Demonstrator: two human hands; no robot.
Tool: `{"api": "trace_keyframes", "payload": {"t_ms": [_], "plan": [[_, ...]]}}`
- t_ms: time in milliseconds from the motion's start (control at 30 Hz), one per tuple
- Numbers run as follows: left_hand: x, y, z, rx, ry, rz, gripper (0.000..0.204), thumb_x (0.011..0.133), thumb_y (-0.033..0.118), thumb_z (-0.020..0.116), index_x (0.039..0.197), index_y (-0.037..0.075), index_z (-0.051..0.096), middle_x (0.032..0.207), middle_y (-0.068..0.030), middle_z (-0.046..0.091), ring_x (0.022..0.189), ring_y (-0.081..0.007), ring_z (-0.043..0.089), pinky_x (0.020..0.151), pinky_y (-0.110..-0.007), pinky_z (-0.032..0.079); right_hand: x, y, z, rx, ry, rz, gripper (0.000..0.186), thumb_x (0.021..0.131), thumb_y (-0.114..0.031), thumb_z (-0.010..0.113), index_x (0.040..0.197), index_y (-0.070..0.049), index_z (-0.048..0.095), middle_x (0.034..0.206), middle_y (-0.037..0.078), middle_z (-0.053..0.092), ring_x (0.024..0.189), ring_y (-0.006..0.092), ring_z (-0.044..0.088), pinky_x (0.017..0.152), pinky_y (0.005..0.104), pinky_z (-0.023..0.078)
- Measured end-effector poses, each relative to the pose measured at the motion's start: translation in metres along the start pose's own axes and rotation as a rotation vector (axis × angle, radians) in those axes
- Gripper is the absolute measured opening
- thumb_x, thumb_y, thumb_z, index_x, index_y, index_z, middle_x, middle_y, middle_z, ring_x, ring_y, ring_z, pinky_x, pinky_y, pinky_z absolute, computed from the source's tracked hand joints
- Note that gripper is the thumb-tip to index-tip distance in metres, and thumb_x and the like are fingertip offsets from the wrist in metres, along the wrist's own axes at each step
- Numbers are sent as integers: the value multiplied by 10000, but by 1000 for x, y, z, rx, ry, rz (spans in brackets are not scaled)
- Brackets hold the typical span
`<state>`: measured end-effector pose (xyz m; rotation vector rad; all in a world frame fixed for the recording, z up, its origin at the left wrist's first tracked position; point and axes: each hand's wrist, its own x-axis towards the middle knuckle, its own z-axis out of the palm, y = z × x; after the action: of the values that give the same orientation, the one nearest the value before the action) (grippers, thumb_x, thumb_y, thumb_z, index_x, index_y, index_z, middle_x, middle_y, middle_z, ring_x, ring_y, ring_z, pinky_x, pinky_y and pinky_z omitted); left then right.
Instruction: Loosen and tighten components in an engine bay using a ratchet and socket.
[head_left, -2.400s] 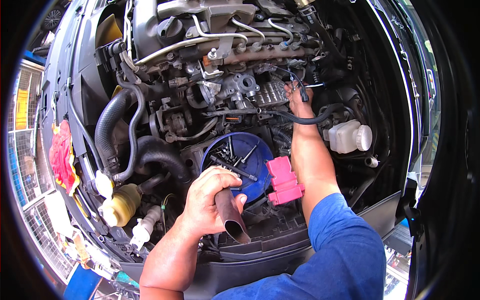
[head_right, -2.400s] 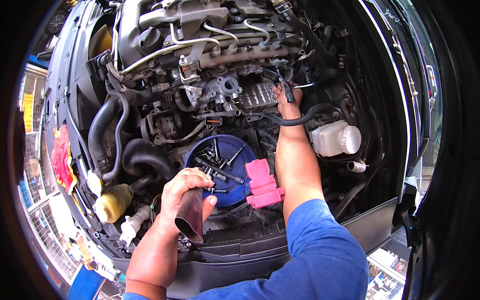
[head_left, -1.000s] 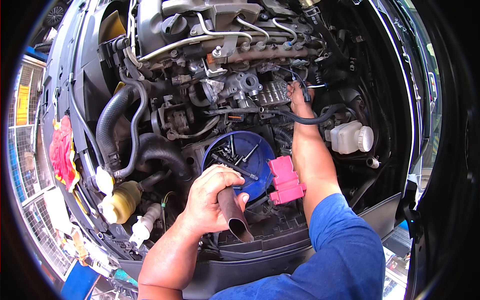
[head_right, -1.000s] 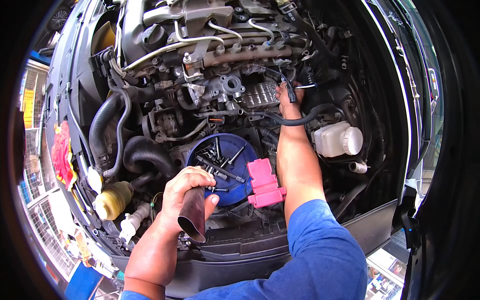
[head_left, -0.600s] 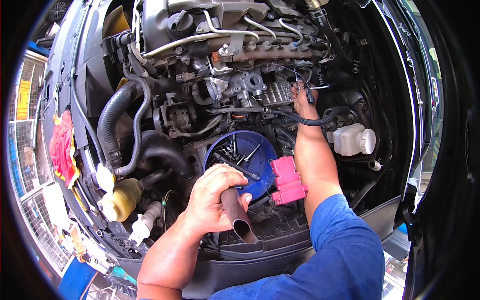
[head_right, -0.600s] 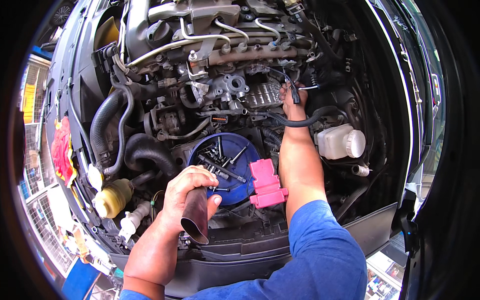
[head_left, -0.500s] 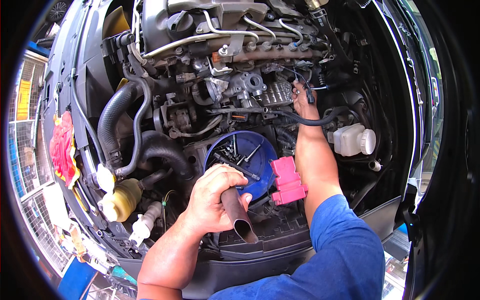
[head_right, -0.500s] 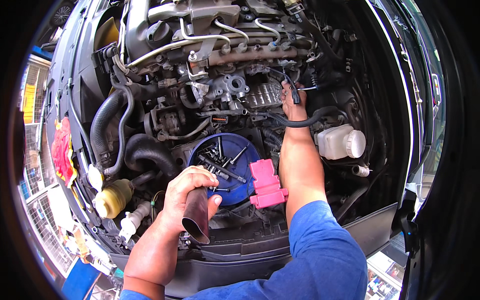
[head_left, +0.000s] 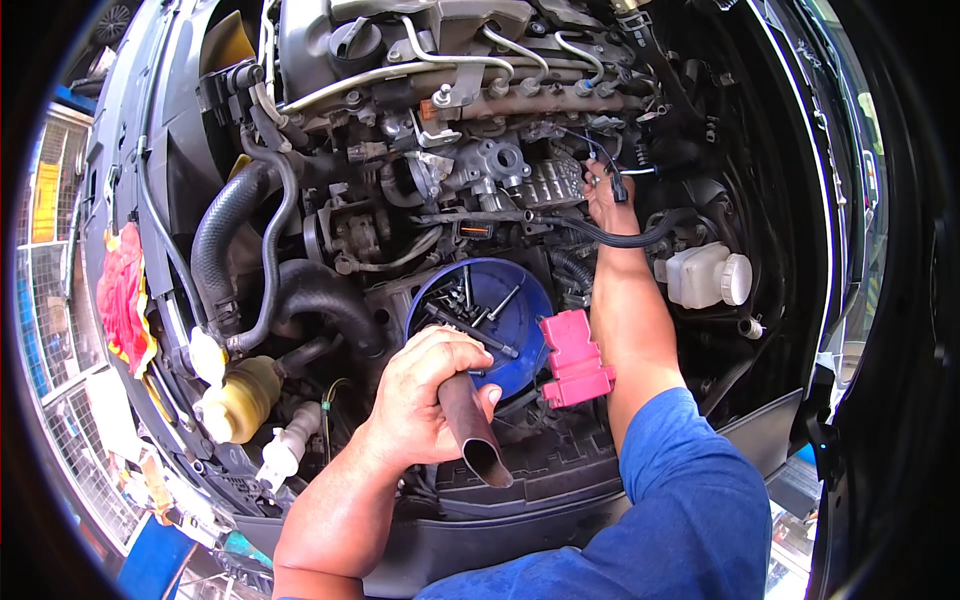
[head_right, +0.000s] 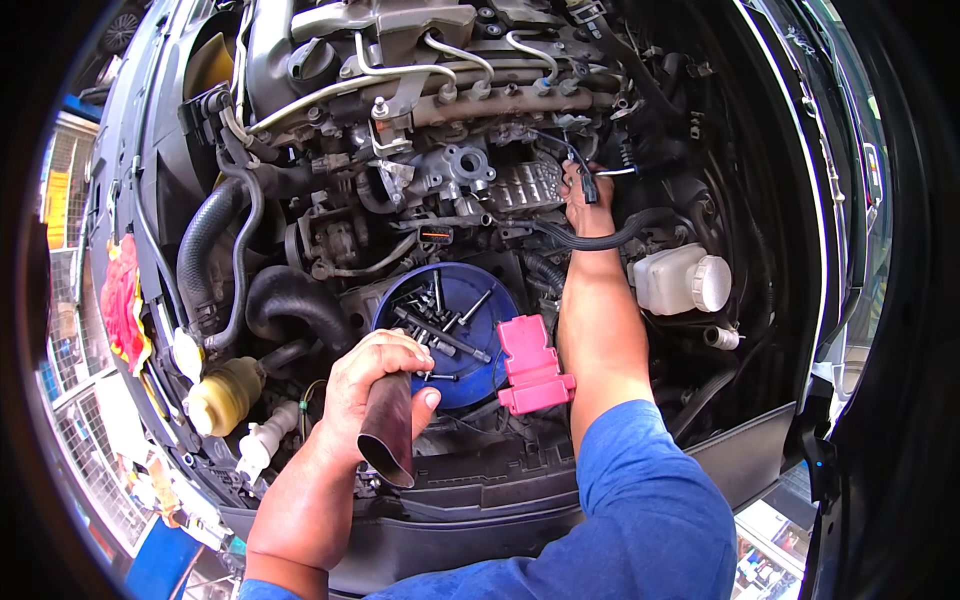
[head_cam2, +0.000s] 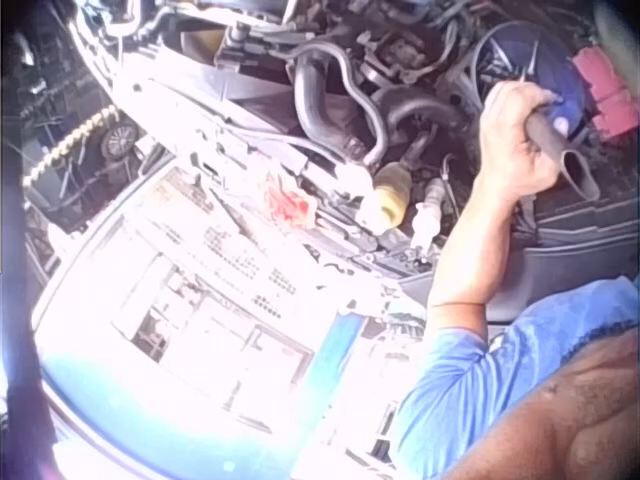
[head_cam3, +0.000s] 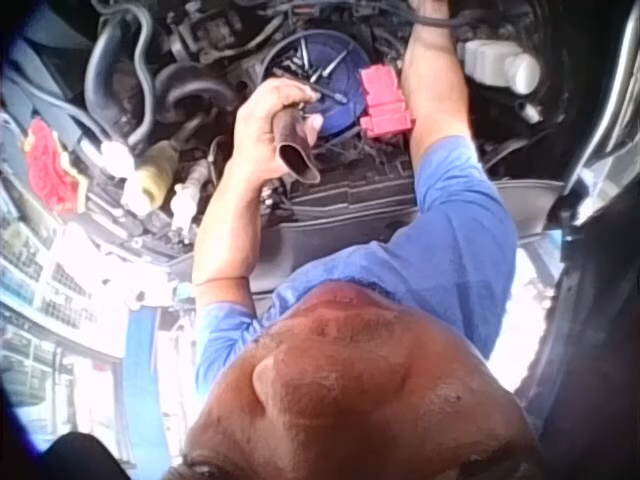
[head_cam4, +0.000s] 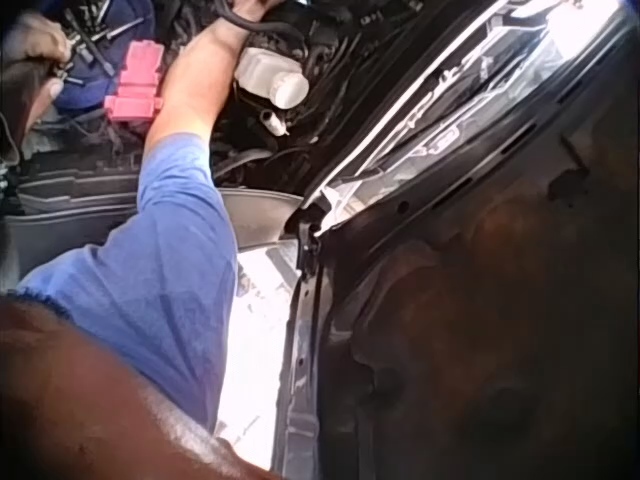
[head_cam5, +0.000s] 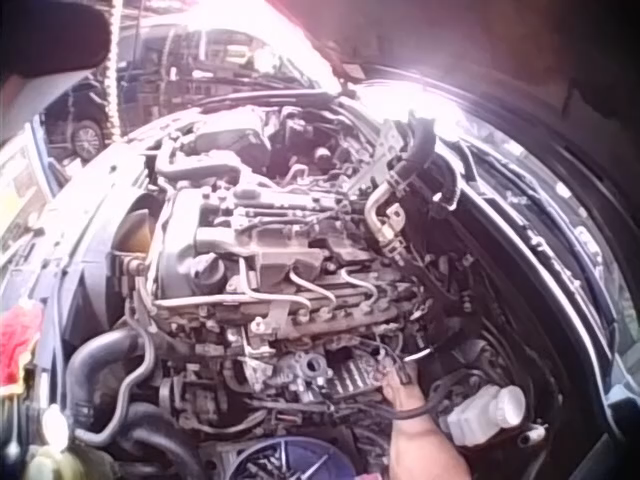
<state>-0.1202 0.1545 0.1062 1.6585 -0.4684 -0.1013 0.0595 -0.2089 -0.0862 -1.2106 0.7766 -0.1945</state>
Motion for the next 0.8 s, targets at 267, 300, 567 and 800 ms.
{"api": "trace_keyframes", "payload": {"t_ms": [267,300,567,800], "plan": [[1,0,0,6,6,2,333,641,1,748,942,38,611,898,-100,667,853,-260,649,807,-369,520,1,1,1,-67,61,-74,380,802,27,676,1088,-35,434,789,107,605,585,166,603,450,249,470],[2,0,0,4,2,8,333,640,-1,748,940,39,610,899,-100,667,854,-260,648,807,-368,520,-1,0,2,-42,59,-56,378,814,10,677,1100,-33,434,797,103,607,595,166,610,459,247,477],[3,1,3,-14,-9,2,336,638,2,746,942,42,608,902,-98,668,861,-260,648,806,-366,520,5,2,-7,-315,54,-300,425,828,-25,680,1173,-32,433,821,63,586,638,160,574,466,309,446],[-1,2,0,7,0,-6,332,638,1,748,939,39,611,902,-100,667,858,-260,647,798,-366,521,-8,0,5,-179,66,-82,476,789,6,680,1186,-21,419,896,119,598,699,187,611,484,289,462]]}}
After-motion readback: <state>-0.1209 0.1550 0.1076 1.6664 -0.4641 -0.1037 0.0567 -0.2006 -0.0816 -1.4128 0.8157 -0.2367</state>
